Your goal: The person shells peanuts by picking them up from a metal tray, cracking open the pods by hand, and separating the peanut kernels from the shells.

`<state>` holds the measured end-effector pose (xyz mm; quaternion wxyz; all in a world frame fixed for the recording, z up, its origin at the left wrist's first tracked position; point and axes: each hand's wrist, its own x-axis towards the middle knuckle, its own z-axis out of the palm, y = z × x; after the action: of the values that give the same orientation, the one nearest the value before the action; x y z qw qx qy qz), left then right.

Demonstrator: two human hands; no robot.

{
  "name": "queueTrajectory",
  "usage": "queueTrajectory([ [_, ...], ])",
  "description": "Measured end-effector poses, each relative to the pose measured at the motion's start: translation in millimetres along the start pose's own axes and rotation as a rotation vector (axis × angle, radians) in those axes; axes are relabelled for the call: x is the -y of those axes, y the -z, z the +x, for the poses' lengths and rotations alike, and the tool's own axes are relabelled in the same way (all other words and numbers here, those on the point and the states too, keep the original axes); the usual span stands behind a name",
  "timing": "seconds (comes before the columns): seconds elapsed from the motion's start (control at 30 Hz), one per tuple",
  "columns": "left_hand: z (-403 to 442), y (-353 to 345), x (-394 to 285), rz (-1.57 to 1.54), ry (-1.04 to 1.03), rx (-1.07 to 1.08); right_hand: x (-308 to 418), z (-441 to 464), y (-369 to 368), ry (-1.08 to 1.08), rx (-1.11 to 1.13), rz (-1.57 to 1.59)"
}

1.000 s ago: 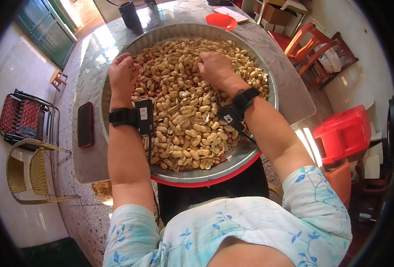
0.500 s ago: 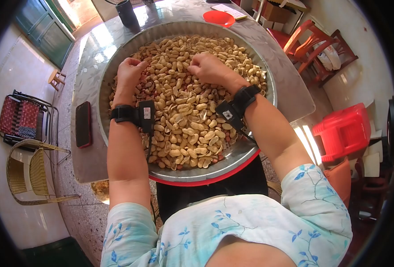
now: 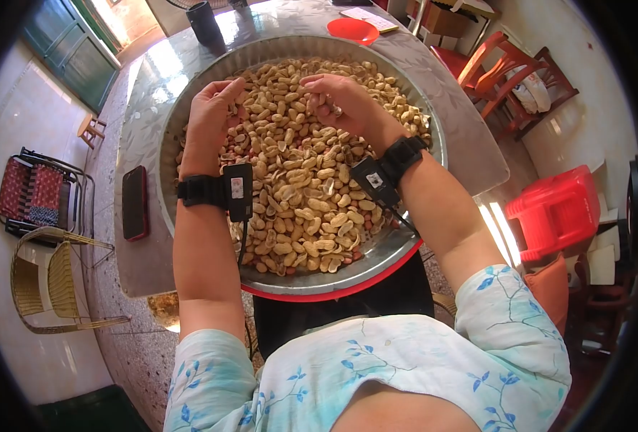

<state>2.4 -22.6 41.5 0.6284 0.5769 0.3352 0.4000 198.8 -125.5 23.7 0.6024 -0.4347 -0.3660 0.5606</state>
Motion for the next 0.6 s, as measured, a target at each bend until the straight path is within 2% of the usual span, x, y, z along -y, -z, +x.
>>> queueTrajectory([
  [0.07, 2, 2, 0, -0.054, 0.010, 0.003, 4, -1, -1, -0.076, 0.044, 0.251],
  [0.13, 7, 7, 2, -0.369, 0.092, 0.048, 8, -4, -5, -0.099, 0.039, 0.260],
  [0.23, 4, 8, -1, -0.492, 0.118, 0.125, 8, -5, -8, -0.132, 0.056, 0.271],
  [0.4, 5, 5, 0, -0.479, 0.118, 0.181, 3, -7, -17, -0.170, 0.123, 0.286],
  [0.47, 4, 2, 0, -0.455, 0.087, 0.210, 3, -13, -25, -0.192, 0.069, 0.163],
  [0.6, 1, -12, 3, -0.280, 0.051, 0.293, -8, -11, -30, -0.154, 0.098, 0.125],
])
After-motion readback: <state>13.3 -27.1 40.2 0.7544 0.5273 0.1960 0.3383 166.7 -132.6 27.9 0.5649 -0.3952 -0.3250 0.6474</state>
